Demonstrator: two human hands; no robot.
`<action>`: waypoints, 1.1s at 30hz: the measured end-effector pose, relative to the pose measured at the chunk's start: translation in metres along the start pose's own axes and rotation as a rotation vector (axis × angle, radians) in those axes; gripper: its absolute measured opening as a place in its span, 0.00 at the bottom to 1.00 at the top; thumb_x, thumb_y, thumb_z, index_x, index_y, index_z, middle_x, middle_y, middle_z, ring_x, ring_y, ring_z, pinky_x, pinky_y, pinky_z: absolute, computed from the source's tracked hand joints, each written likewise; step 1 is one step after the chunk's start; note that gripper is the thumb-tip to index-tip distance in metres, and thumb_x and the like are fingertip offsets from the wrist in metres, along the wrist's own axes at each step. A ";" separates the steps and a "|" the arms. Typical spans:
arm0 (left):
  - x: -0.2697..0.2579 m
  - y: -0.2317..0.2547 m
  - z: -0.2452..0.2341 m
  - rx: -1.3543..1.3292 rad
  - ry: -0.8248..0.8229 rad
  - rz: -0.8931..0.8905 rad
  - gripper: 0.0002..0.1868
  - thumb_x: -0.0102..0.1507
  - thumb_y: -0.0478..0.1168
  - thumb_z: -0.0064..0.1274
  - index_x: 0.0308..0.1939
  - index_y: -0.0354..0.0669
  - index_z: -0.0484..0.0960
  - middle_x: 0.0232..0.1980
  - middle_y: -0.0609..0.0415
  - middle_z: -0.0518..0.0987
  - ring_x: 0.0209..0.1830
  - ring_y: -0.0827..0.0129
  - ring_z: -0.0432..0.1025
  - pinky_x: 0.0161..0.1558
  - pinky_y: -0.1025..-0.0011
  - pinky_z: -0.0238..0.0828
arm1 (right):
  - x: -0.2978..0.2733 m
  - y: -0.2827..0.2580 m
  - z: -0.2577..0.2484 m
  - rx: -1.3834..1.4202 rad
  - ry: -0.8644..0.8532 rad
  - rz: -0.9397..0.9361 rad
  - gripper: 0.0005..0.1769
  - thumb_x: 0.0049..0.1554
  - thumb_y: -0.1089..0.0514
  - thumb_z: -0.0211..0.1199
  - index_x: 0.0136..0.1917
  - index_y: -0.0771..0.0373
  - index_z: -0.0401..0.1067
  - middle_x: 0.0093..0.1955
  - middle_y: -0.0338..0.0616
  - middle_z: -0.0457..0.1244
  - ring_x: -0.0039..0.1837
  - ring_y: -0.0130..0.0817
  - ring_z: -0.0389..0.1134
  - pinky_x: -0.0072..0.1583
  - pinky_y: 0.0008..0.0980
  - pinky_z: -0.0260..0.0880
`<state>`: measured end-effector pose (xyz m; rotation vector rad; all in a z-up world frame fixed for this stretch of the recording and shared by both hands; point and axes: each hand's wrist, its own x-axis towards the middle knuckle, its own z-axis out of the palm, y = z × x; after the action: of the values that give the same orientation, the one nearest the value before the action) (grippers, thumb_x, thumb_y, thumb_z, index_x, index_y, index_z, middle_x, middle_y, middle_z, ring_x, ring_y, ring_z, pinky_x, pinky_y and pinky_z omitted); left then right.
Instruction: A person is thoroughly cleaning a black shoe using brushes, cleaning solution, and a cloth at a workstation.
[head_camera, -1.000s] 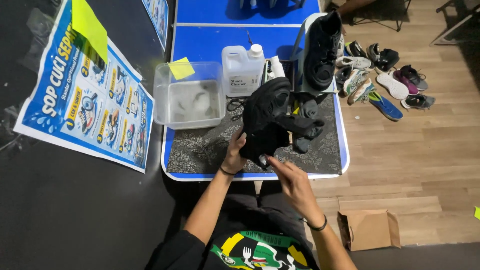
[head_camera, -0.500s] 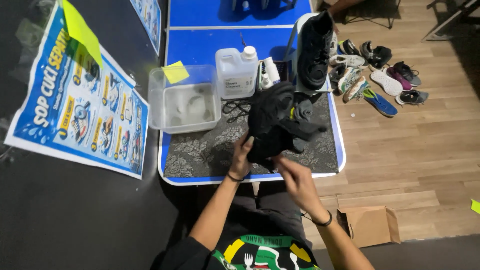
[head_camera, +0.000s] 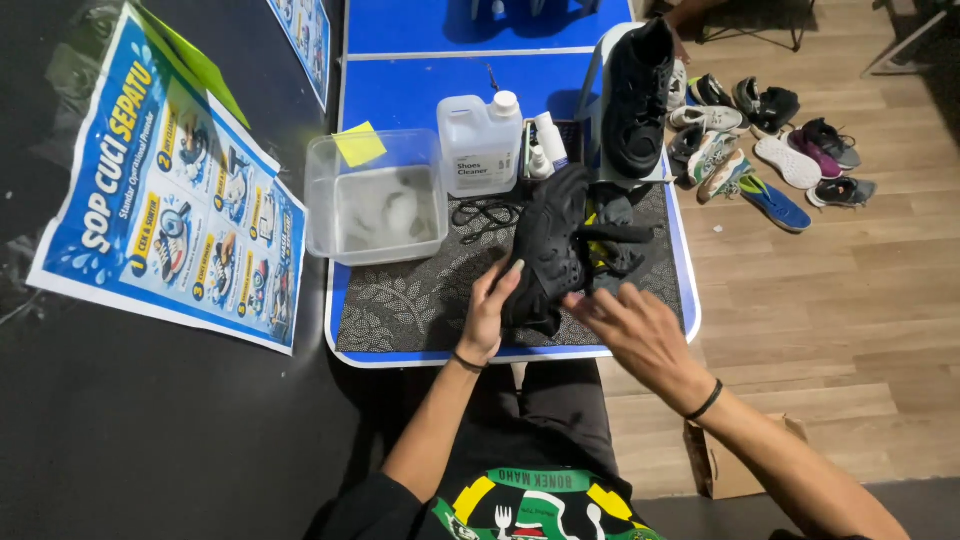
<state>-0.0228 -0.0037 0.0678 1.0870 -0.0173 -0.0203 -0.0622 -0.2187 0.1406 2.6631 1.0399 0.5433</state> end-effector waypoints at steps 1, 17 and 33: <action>0.001 0.008 0.003 -0.002 0.002 0.003 0.28 0.66 0.53 0.56 0.62 0.36 0.79 0.56 0.49 0.77 0.58 0.68 0.68 0.61 0.66 0.69 | 0.000 -0.002 0.000 -0.002 0.002 -0.003 0.11 0.60 0.61 0.59 0.54 0.46 0.75 0.44 0.36 0.58 0.39 0.31 0.59 0.36 0.27 0.62; 0.006 0.018 -0.005 0.057 -0.070 0.152 0.24 0.67 0.55 0.52 0.59 0.43 0.81 0.49 0.53 0.76 0.54 0.69 0.68 0.59 0.65 0.66 | 0.005 -0.002 0.033 1.793 -0.274 0.527 0.21 0.66 0.62 0.45 0.65 0.68 0.74 0.31 0.36 0.56 0.33 0.24 0.53 0.34 0.24 0.56; 0.008 0.052 -0.002 0.182 -0.081 0.186 0.23 0.68 0.53 0.52 0.59 0.41 0.81 0.56 0.47 0.77 0.58 0.65 0.70 0.61 0.64 0.67 | 0.028 -0.003 -0.019 1.161 -0.167 0.177 0.23 0.60 0.70 0.51 0.67 0.67 0.73 0.49 0.60 0.71 0.45 0.52 0.75 0.45 0.43 0.76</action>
<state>-0.0148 0.0220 0.1132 1.2618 -0.1959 0.1064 -0.0531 -0.1958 0.1639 3.6843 1.3294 -0.4373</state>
